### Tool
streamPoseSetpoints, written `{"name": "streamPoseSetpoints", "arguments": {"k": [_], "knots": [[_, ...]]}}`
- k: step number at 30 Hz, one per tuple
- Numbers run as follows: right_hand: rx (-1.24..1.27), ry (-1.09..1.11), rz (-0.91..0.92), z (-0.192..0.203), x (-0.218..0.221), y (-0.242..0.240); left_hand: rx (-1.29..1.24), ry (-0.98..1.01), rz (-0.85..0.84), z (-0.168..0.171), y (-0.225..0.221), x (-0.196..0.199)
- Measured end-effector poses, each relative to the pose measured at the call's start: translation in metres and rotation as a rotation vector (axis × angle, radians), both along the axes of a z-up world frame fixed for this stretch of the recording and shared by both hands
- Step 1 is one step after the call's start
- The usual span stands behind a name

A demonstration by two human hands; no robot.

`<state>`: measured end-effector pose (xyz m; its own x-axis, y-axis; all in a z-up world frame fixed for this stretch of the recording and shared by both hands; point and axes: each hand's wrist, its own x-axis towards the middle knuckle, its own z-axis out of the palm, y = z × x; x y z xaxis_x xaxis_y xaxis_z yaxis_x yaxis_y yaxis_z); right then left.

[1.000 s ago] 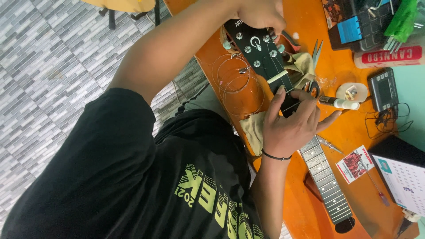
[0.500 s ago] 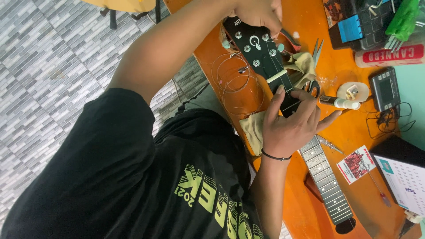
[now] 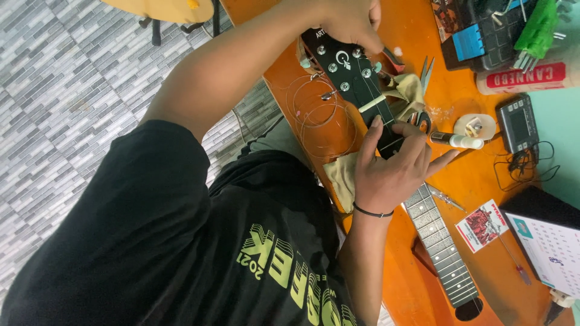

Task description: The person is restringing an acoustic guitar, which involves removing old strings, inserting new ones into the bridge, and winding them around the tuning pegs.

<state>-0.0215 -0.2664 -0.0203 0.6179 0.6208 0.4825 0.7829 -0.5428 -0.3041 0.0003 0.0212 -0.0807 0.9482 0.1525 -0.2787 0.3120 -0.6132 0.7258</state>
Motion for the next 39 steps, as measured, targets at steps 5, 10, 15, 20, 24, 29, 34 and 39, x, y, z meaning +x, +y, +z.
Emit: {"name": "streamPoseSetpoints", "arguments": {"k": [5,10,15,20,24,29,34,39], "knots": [[0.016,0.012,0.004,0.000,0.000,-0.001,-0.152,0.069,-0.046,0.011,0.005,-0.006],[0.000,0.012,0.003,0.000,-0.001,-0.002,-0.123,0.187,-0.101,0.037,-0.006,-0.002],[-0.030,-0.029,0.005,0.002,-0.002,-0.001,-0.063,0.114,-0.093,0.027,0.001,-0.005],[-0.047,-0.009,0.016,0.005,-0.003,0.000,-0.100,0.092,0.038,0.019,0.005,-0.007],[-0.050,-0.036,0.008,0.003,-0.003,0.000,-0.215,0.210,-0.051,0.033,0.004,-0.006],[-0.044,-0.029,0.005,0.003,-0.003,0.001,-0.107,0.121,-0.216,0.015,0.006,0.005],[-0.046,-0.030,0.000,0.002,-0.002,0.001,-0.070,0.082,-0.174,0.008,0.008,0.005],[-0.046,-0.034,0.006,0.002,-0.002,0.001,0.008,0.019,-0.068,0.010,0.003,-0.001]]}}
